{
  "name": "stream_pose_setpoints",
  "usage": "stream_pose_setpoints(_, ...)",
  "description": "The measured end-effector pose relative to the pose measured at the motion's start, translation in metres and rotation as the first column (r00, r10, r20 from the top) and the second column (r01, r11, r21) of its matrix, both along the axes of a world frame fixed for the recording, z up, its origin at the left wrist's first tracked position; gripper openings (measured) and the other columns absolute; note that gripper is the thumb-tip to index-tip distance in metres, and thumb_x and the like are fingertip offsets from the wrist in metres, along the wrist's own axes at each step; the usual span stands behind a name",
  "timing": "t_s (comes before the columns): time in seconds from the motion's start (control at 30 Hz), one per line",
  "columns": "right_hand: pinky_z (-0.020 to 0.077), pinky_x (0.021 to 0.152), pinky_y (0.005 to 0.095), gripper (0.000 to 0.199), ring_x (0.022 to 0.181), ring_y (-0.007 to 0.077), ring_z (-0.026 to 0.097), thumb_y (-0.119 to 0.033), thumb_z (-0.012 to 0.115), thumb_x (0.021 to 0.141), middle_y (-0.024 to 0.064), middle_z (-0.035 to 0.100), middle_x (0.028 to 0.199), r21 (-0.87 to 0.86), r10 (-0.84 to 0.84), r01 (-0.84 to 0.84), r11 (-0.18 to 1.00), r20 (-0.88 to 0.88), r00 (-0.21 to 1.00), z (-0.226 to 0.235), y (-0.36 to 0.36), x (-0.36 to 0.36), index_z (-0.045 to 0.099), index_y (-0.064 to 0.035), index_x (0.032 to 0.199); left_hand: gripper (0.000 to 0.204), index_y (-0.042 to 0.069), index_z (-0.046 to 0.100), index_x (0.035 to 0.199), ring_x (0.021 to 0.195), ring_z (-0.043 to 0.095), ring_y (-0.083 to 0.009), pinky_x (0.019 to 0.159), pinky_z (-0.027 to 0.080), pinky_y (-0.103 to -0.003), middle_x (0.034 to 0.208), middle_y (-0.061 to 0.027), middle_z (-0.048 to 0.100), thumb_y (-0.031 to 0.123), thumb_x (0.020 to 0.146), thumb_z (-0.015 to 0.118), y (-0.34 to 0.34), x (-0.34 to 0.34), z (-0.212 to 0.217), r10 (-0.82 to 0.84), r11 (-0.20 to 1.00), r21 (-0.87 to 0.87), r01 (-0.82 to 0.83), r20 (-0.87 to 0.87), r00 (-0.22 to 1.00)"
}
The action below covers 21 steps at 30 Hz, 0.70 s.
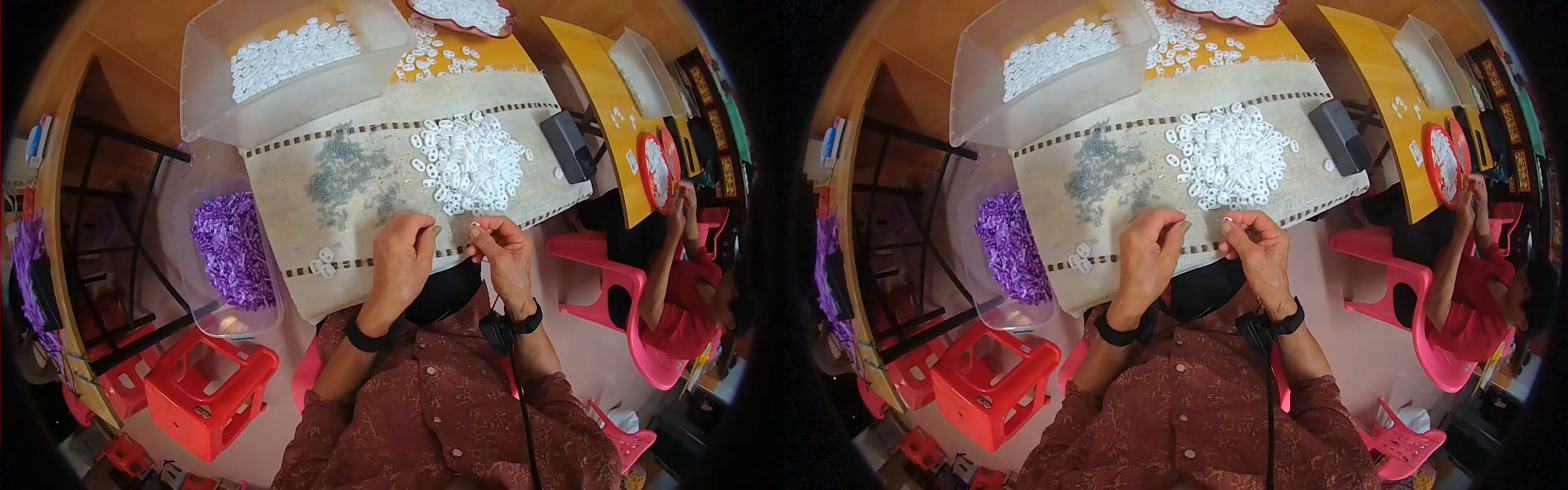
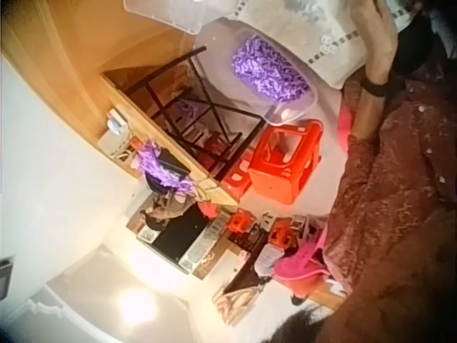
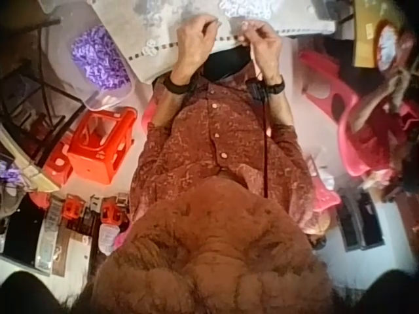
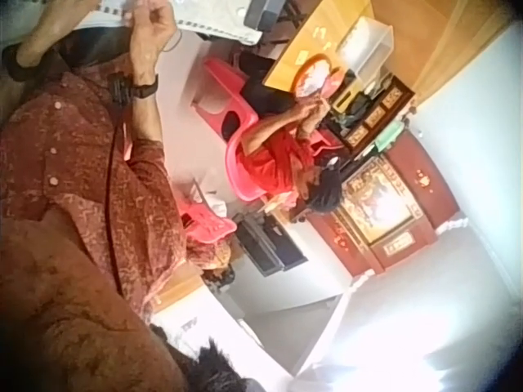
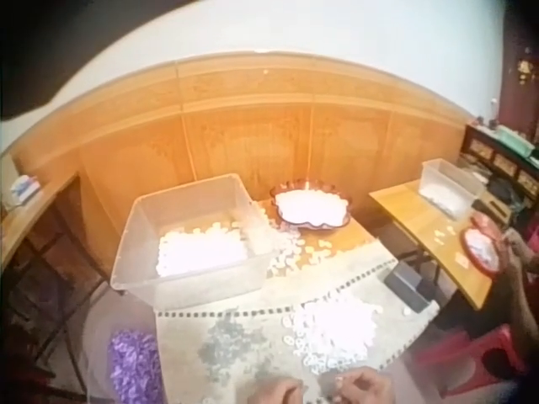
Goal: The person picks up a white plastic piece and a metal pin by hand, inserts the pin into the piece, and places the assembled unit onto the table.
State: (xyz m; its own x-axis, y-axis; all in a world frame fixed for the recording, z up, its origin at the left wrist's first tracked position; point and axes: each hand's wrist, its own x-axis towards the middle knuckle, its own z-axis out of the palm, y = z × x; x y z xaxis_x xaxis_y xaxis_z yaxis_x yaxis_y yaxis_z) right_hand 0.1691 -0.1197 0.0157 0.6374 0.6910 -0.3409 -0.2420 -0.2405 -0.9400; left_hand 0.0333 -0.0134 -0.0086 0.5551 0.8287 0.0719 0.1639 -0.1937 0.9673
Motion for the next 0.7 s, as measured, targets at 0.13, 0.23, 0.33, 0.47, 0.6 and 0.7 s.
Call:
stream_pose_setpoints(0.13, 0.0469, 0.056, 0.019, 0.012, 0.064, 0.0061, 0.06, -0.007, 0.065, 0.089, 0.0018, 0.065, 0.077, 0.022, -0.02, 0.021, 1.0, -0.017, 1.0, -0.001, -0.002, 0.003, 0.065, -0.0002, 0.098, 0.014, 0.001, 0.064, 0.093, 0.07, 0.059, -0.0305, 0.062, 0.047, -0.038, 0.079, -0.0143, 0.059, -0.001, 0.078, 0.065, 0.001, 0.018, 0.006, 0.023, 0.946, 0.323, 0.008, -0.089, 0.996)
stream_pose_setpoints(0.23, 0.047, 0.056, 0.019, 0.012, 0.064, 0.0062, 0.059, -0.007, 0.065, 0.089, 0.0021, 0.065, 0.077, 0.02, -0.013, 0.013, 1.0, -0.013, 1.0, -0.002, -0.004, 0.005, 0.065, 0.0001, 0.098, 0.019, 0.002, 0.063, 0.095, 0.076, 0.058, -0.0355, 0.065, 0.047, -0.041, 0.084, -0.0161, 0.058, 0.0, 0.077, 0.066, 0.001, 0.027, 0.011, 0.013, 0.935, 0.351, 0.05, -0.174, 0.985)
stream_pose_setpoints(0.33, 0.0469, 0.056, 0.0189, 0.013, 0.063, 0.0063, 0.059, -0.008, 0.065, 0.089, 0.0021, 0.064, 0.076, 0.034, -0.017, 0.018, 0.999, -0.014, 1.0, -0.002, -0.006, 0.005, 0.065, 0.0004, 0.099, 0.027, 0.002, 0.062, 0.102, 0.077, 0.059, -0.036, 0.065, 0.047, -0.042, 0.088, -0.0169, 0.057, 0.002, 0.076, 0.068, -0.001, 0.033, 0.012, 0.009, 0.93, 0.358, 0.083, -0.248, 0.969)
stream_pose_setpoints(0.47, 0.0467, 0.055, 0.0188, 0.013, 0.063, 0.0064, 0.059, -0.008, 0.066, 0.088, 0.0021, 0.064, 0.076, 0.032, -0.017, 0.017, 0.999, -0.01, 1.0, -0.003, -0.007, 0.006, 0.065, 0.0003, 0.099, 0.037, 0.002, 0.059, 0.11, 0.078, 0.058, -0.0373, 0.066, 0.047, -0.043, 0.089, -0.0187, 0.056, 0.005, 0.075, 0.07, 0.003, 0.036, 0.006, 0.043, 0.941, 0.335, 0.046, -0.254, 0.966)
stream_pose_setpoints(0.6, 0.0467, 0.055, 0.0188, 0.013, 0.063, 0.0064, 0.059, -0.007, 0.065, 0.088, 0.002, 0.064, 0.076, 0.023, -0.014, 0.015, 1.0, -0.018, 1.0, -0.001, -0.006, 0.004, 0.065, 0.0003, 0.099, 0.036, 0.003, 0.06, 0.109, 0.078, 0.058, -0.0379, 0.066, 0.047, -0.043, 0.089, -0.0191, 0.055, 0.005, 0.074, 0.07, 0.008, 0.035, 0.011, 0.045, 0.942, 0.33, 0.058, -0.296, 0.954)
stream_pose_setpoints(0.7, 0.0468, 0.055, 0.0188, 0.014, 0.063, 0.0063, 0.059, -0.007, 0.065, 0.088, 0.0017, 0.064, 0.076, 0.026, -0.015, 0.015, 1.0, -0.029, 0.999, -0.005, -0.007, 0.004, 0.064, 0.0004, 0.1, 0.035, 0.004, 0.06, 0.109, 0.078, 0.058, -0.0385, 0.067, 0.047, -0.043, 0.089, -0.0188, 0.055, 0.005, 0.075, 0.07, 0.01, 0.033, 0.009, 0.006, 0.927, 0.355, 0.123, -0.342, 0.94)
